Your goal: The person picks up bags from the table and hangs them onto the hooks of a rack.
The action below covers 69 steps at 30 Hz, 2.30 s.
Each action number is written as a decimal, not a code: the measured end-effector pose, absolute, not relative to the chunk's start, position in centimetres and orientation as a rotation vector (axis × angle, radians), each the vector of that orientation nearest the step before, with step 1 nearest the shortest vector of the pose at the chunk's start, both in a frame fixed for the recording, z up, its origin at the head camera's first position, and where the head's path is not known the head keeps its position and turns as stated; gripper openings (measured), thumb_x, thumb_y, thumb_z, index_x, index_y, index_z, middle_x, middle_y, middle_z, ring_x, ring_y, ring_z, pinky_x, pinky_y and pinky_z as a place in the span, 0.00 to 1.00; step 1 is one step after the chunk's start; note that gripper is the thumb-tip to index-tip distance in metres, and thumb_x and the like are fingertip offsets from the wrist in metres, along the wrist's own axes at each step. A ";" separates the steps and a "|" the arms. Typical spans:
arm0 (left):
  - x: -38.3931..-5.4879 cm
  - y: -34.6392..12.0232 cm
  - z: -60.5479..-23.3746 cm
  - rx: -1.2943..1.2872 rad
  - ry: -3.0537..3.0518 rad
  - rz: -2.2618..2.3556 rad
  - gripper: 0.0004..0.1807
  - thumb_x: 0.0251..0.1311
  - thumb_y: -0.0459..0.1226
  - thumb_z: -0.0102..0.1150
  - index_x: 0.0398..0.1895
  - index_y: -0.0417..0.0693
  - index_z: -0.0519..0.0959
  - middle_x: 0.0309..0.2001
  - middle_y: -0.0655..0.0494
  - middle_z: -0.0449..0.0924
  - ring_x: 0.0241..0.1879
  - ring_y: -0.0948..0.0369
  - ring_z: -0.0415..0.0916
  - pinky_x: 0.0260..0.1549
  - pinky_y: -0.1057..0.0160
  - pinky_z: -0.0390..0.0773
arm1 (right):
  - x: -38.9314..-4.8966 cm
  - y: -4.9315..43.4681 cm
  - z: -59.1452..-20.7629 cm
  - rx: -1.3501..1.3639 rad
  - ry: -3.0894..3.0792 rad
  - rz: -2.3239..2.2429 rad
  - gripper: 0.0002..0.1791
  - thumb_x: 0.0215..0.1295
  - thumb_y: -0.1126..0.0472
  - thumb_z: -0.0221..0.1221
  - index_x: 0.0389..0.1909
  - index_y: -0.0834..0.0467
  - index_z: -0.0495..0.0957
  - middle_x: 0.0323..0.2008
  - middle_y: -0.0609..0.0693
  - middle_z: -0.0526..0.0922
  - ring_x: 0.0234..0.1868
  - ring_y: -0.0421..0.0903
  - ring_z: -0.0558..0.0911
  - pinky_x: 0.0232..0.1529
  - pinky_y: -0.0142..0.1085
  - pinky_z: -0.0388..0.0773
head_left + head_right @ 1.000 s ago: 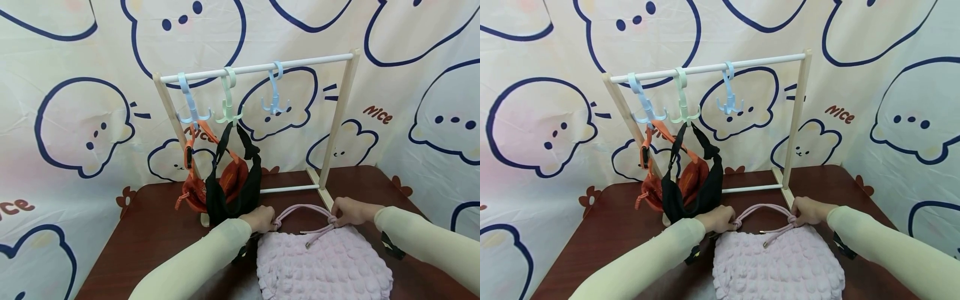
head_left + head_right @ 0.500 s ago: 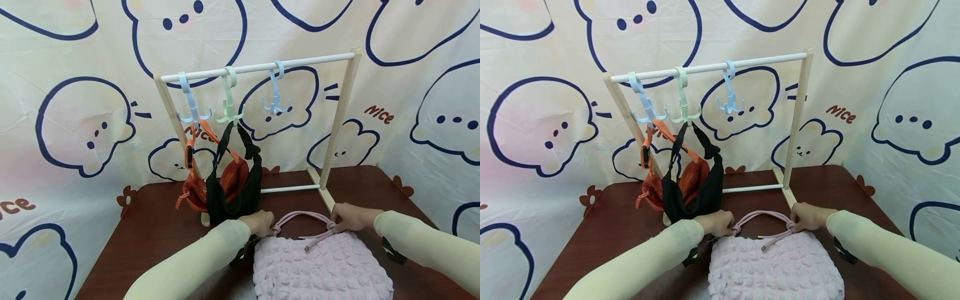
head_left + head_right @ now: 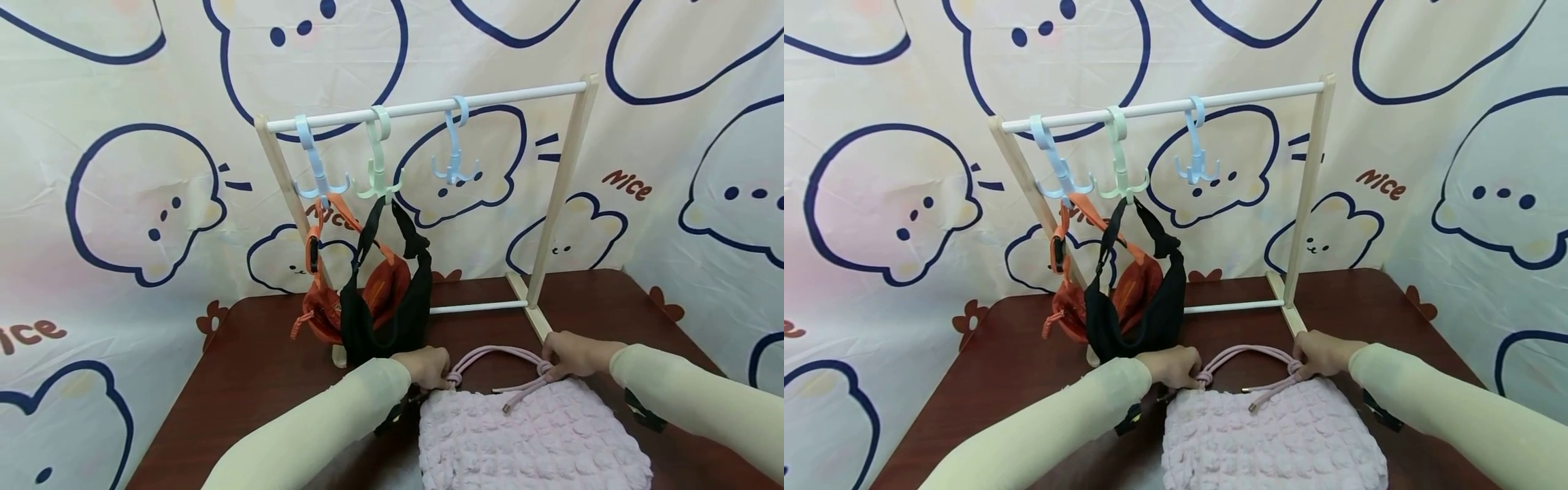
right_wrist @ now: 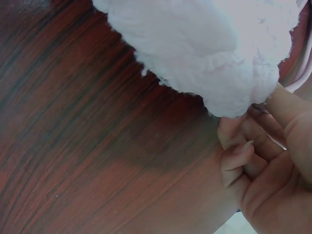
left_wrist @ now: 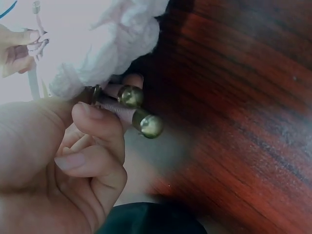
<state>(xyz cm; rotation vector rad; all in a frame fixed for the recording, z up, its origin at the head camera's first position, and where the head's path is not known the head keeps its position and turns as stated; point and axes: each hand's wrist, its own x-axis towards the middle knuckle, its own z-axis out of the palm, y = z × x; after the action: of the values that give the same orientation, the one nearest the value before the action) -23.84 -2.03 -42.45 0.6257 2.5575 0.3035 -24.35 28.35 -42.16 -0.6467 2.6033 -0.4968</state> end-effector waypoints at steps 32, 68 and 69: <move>-22.7 -1.4 -42.3 0.649 2.641 0.182 0.20 0.67 0.44 0.64 0.19 0.49 0.70 0.18 0.59 0.65 0.18 0.63 0.64 0.20 0.67 0.64 | -24.4 28.3 -42.6 -0.630 2.642 -0.487 0.15 0.52 0.63 0.75 0.21 0.57 0.76 0.19 0.41 0.69 0.21 0.37 0.69 0.23 0.30 0.67; -22.7 -1.4 -42.3 0.662 2.675 0.170 0.17 0.66 0.44 0.66 0.22 0.49 0.72 0.19 0.57 0.71 0.19 0.63 0.71 0.23 0.67 0.69 | -24.5 27.2 -41.5 -0.552 2.606 -0.419 0.14 0.53 0.66 0.74 0.29 0.60 0.75 0.25 0.46 0.72 0.26 0.41 0.71 0.26 0.31 0.71; -22.7 -1.5 -42.4 0.655 2.671 0.180 0.18 0.66 0.44 0.65 0.21 0.49 0.72 0.19 0.57 0.71 0.18 0.63 0.72 0.23 0.67 0.69 | -24.5 27.1 -41.5 -0.538 2.601 -0.418 0.14 0.54 0.66 0.74 0.29 0.60 0.75 0.25 0.46 0.72 0.26 0.41 0.72 0.26 0.32 0.72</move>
<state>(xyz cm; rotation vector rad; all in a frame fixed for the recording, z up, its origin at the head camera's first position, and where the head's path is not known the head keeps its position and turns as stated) -22.70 -1.46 -42.35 0.6547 2.6715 0.1803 -24.48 27.12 -41.52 -0.5376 2.6006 -0.4176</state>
